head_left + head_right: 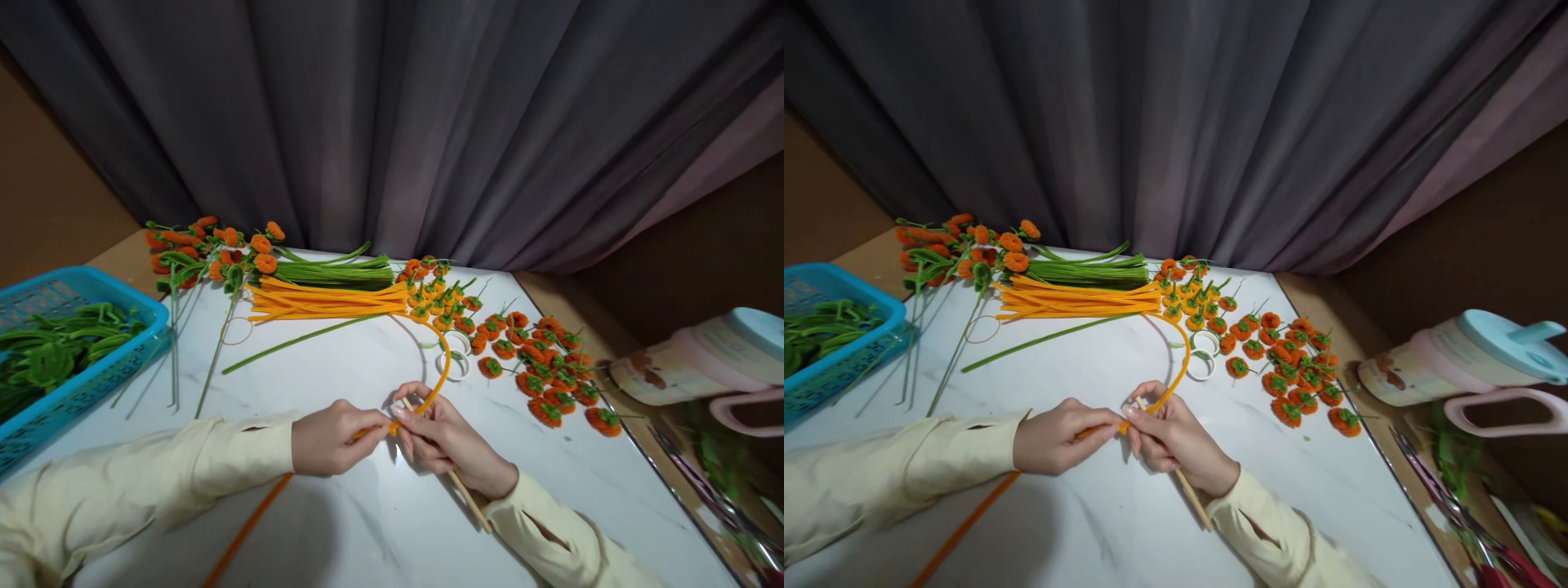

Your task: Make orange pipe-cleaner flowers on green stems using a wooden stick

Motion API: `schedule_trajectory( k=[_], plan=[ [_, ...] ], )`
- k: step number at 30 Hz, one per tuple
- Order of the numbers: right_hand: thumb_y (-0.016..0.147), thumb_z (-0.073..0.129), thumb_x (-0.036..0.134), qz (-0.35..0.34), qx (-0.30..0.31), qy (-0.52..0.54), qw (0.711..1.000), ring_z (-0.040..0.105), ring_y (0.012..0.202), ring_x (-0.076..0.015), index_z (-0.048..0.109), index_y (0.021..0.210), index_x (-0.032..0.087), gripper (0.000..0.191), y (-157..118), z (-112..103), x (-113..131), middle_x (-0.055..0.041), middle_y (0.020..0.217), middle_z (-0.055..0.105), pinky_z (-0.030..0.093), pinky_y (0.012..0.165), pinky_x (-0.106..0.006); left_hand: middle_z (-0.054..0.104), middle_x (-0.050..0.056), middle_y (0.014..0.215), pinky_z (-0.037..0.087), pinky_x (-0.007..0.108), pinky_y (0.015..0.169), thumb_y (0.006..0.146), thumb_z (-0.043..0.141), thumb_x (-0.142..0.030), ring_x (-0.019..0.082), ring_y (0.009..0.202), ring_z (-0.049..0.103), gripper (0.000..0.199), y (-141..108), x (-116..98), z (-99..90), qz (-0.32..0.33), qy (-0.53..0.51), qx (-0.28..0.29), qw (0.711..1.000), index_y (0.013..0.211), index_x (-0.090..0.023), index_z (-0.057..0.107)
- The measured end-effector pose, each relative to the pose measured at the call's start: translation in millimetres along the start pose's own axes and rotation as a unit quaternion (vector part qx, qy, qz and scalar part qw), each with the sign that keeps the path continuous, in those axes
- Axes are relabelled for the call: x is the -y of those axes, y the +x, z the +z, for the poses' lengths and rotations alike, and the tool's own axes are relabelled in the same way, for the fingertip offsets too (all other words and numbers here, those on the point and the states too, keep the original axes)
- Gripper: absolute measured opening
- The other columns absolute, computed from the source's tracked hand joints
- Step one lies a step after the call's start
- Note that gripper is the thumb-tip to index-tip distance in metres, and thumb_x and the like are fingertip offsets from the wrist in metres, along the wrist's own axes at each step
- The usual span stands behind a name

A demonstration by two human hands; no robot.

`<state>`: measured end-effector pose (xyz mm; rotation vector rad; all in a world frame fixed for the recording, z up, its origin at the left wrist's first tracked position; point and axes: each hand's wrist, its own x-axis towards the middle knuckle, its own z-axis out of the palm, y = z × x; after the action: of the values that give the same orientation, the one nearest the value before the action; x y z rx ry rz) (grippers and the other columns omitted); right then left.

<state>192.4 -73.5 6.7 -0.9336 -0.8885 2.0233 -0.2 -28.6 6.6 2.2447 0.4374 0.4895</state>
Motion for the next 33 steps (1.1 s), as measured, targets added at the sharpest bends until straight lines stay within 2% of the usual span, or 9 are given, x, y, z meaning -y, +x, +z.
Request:
schedule_trajectory(
  k=[2,5,10,14,19,24,26,30,33],
  plan=[
    [0.083,0.064,0.039,0.006,0.008,0.002,1.000,0.013,0.029,0.0012,0.041,0.094,0.021,0.031,0.1,-1.0,-1.4,0.0079,0.052,0.056,0.013,0.027,-0.010,0.044,-0.006,0.047,0.033,0.017,0.043,0.091,0.036,-0.019,0.007,0.039,0.040,0.023,1.1,0.4,-1.6,-0.047,-0.064,0.039,0.996,0.084,-0.013,0.058],
    [0.083,0.064,0.040,0.014,0.015,0.001,1.000,0.014,0.029,0.0007,0.040,0.096,0.021,0.033,0.0,-0.7,-2.6,0.0087,0.051,0.055,0.013,0.027,-0.010,0.045,-0.006,0.045,0.036,0.015,0.045,0.092,0.036,-0.024,0.006,0.038,0.041,0.025,2.2,3.1,-3.4,-0.110,-0.162,0.105,0.975,0.082,-0.014,0.056],
    [0.082,0.065,0.042,0.028,0.018,-0.016,0.999,0.015,0.029,0.0005,0.040,0.098,0.021,0.036,-0.6,1.4,-1.1,0.0082,0.052,0.056,0.012,0.027,-0.010,0.046,-0.007,0.045,0.038,0.016,0.048,0.093,0.036,-0.031,0.005,0.038,0.041,0.028,4.2,7.6,-6.0,-0.146,-0.262,0.164,0.940,0.086,-0.012,0.056],
    [0.080,0.066,0.044,0.032,0.009,-0.024,0.999,0.014,0.029,0.0007,0.040,0.099,0.021,0.040,0.0,0.4,-0.5,0.0094,0.051,0.054,0.012,0.028,-0.011,0.046,-0.007,0.046,0.032,0.016,0.041,0.092,0.038,-0.040,0.005,0.035,0.037,0.032,4.2,8.3,-6.5,-0.156,-0.294,0.156,0.930,0.083,-0.013,0.054],
    [0.082,0.063,0.043,0.027,0.021,-0.035,0.999,0.015,0.029,-0.0001,0.040,0.099,0.022,0.036,0.1,-1.4,-1.9,0.0092,0.051,0.054,0.012,0.028,-0.012,0.041,-0.008,0.046,0.026,0.018,0.036,0.090,0.041,-0.048,0.004,0.033,0.030,0.038,2.5,5.3,-5.9,-0.197,-0.358,0.167,0.897,0.086,-0.013,0.054],
    [0.084,0.062,0.041,0.011,0.028,-0.052,0.998,0.017,0.027,-0.0010,0.041,0.099,0.021,0.034,0.6,-0.5,-4.1,0.0099,0.047,0.053,0.012,0.028,-0.012,0.035,-0.009,0.044,0.029,0.017,0.040,0.092,0.036,-0.049,0.005,0.037,0.029,0.041,1.1,2.2,-1.1,-0.178,-0.335,0.151,0.913,0.085,-0.013,0.053],
    [0.083,0.062,0.043,0.003,0.023,-0.051,0.998,0.017,0.026,-0.0011,0.041,0.098,0.021,0.035,1.3,0.2,-4.8,0.0096,0.047,0.054,0.013,0.027,-0.012,0.036,-0.009,0.045,0.029,0.017,0.038,0.091,0.038,-0.050,0.005,0.036,0.030,0.040,0.8,2.7,0.6,-0.186,-0.349,0.140,0.908,0.085,-0.014,0.053],
    [0.085,0.057,0.051,-0.013,0.010,-0.055,0.998,0.018,0.026,-0.0008,0.041,0.094,0.019,0.037,2.4,2.6,-4.5,0.0079,0.050,0.055,0.012,0.027,-0.014,0.034,-0.011,0.044,0.020,0.015,0.028,0.087,0.044,-0.053,0.004,0.030,0.022,0.037,3.6,6.7,-0.2,-0.248,-0.450,0.090,0.853,0.078,-0.017,0.046],
    [0.088,0.050,0.052,-0.014,0.011,-0.094,0.995,0.022,0.027,-0.0005,0.046,0.089,0.016,0.037,1.7,5.7,-3.0,0.0044,0.053,0.056,0.013,0.028,-0.015,0.033,-0.012,0.042,0.019,0.014,0.026,0.083,0.049,-0.054,0.003,0.029,0.019,0.037,8.3,9.6,-4.1,-0.262,-0.505,0.026,0.822,0.074,-0.018,0.044]
  ],
)
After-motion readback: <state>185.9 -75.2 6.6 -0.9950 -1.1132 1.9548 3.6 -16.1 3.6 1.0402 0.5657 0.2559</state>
